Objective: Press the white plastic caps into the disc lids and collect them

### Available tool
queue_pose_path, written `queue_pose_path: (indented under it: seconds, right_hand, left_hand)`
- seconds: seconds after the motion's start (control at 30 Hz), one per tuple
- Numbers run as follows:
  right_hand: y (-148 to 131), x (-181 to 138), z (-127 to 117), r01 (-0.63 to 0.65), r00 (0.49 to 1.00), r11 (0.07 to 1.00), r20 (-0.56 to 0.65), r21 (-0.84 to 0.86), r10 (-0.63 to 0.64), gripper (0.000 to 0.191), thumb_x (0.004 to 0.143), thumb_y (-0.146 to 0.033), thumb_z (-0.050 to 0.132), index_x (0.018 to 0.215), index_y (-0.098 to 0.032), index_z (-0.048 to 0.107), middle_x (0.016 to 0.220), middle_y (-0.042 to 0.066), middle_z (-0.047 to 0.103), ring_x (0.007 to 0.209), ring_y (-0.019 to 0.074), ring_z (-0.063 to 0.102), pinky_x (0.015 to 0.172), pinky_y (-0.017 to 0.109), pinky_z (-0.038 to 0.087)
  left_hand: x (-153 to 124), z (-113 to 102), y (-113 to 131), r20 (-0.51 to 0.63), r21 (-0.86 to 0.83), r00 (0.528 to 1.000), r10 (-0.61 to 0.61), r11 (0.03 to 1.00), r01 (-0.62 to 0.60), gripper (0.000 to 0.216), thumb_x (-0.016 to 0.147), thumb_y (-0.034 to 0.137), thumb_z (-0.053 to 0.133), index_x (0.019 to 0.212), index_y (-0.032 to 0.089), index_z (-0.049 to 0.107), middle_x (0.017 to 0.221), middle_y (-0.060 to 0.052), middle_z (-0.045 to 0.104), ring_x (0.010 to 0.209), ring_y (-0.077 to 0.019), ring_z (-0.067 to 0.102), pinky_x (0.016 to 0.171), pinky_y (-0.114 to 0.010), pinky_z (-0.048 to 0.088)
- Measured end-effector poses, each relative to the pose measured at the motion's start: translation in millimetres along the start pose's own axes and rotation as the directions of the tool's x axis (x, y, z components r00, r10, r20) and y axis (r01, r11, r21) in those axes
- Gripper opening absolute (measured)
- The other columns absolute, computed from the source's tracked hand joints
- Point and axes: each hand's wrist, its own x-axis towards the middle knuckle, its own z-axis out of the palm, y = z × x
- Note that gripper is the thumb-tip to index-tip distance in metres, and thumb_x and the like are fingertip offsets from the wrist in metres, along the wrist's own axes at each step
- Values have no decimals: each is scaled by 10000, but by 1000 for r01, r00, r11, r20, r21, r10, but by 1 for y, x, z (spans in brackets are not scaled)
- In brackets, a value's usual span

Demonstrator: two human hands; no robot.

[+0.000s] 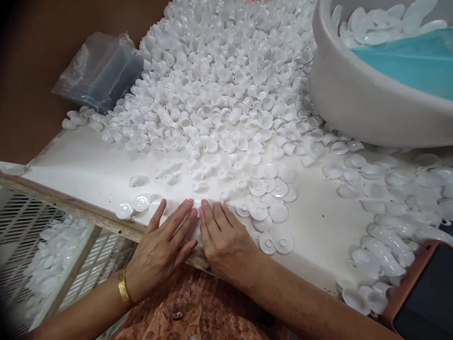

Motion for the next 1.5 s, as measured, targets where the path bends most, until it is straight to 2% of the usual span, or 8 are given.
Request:
queue_pose_path:
  seconds: [0.17, 0.33, 0.47, 0.57, 0.67, 0.9, 1.27, 1.5]
  right_hand:
    - [-2, 2, 2, -33, 999, 998, -21, 49, 34, 441, 826, -146, 436, 1230, 23, 492, 1306, 233, 462, 1182, 302, 457, 978, 430, 401]
    - [0, 1, -5, -117, 989, 973, -69, 201, 133, 366, 874, -182, 450, 1223, -106, 525, 1281, 107, 531, 1182, 211, 464, 970, 380, 407]
    - [22, -4, -17, -270, 933, 937, -182, 222, 312, 273, 879, -156, 455, 1109, -151, 603, 1100, 73, 648, 1040, 196, 552, 864, 368, 457]
    - [40, -9, -18, -370, 885, 908, -222, 196, 409, 232, 882, -183, 454, 1031, -166, 631, 1005, 72, 669, 954, 207, 579, 808, 365, 464]
    - [48, -13, -14, -381, 885, 915, -235, 137, 403, 217, 876, -202, 464, 1016, -178, 628, 982, 65, 663, 937, 212, 575, 801, 358, 444]
    - [54, -25, -14, -477, 853, 874, -192, 92, 485, 117, 849, -230, 516, 851, -175, 620, 829, 55, 628, 826, 200, 540, 757, 329, 420]
    - [54, -23, -19, -462, 887, 886, -2, -38, 462, 153, 796, -252, 626, 926, -172, 616, 858, 66, 603, 836, 229, 509, 714, 349, 402]
    - [50, -19, -23, -525, 833, 809, -36, 265, 553, 68, 794, -193, 606, 798, -191, 538, 733, -4, 609, 690, 154, 560, 616, 272, 432]
  left_hand:
    - [4, -2, 2, -49, -72, 996, -73, 995, 69, 422, 878, 313, 436, 1255, 124, 458, 1316, -142, 492, 1265, -245, 403, 1100, -558, 151]
    - [-6, -9, -6, -145, -37, 984, -99, 995, 95, 328, 863, 267, 478, 1183, 213, 526, 1228, -64, 582, 1283, -281, 367, 1072, -596, 137]
    - [-17, -18, -21, -197, -38, 968, -153, 988, 149, 268, 853, 228, 497, 1108, 240, 576, 1205, -67, 584, 1228, -279, 426, 1030, -561, 237]
    - [0, -22, -29, -280, -126, 907, -315, 949, 290, 298, 880, 243, 448, 1156, 257, 560, 1230, -98, 526, 1181, -262, 441, 948, -491, 354]
    - [35, -12, -35, -311, -135, 847, -431, 902, 410, 414, 900, 322, 394, 1313, 306, 418, 1334, -130, 381, 1240, -311, 330, 923, -531, 352]
    - [69, 23, -33, -220, -12, 955, -199, 979, 201, 529, 865, 431, 445, 1368, 394, 284, 1468, -67, 200, 1355, -323, 151, 1055, -584, 117]
    - [68, 19, -35, -177, 14, 969, -175, 984, 180, 544, 865, 465, 418, 1379, 389, 256, 1454, -99, 219, 1336, -318, 198, 1042, -583, 115]
    - [53, 6, -40, -131, -14, 974, -185, 983, 185, 488, 904, 445, 297, 1382, 349, 283, 1326, -118, 389, 1217, -297, 335, 979, -525, 248]
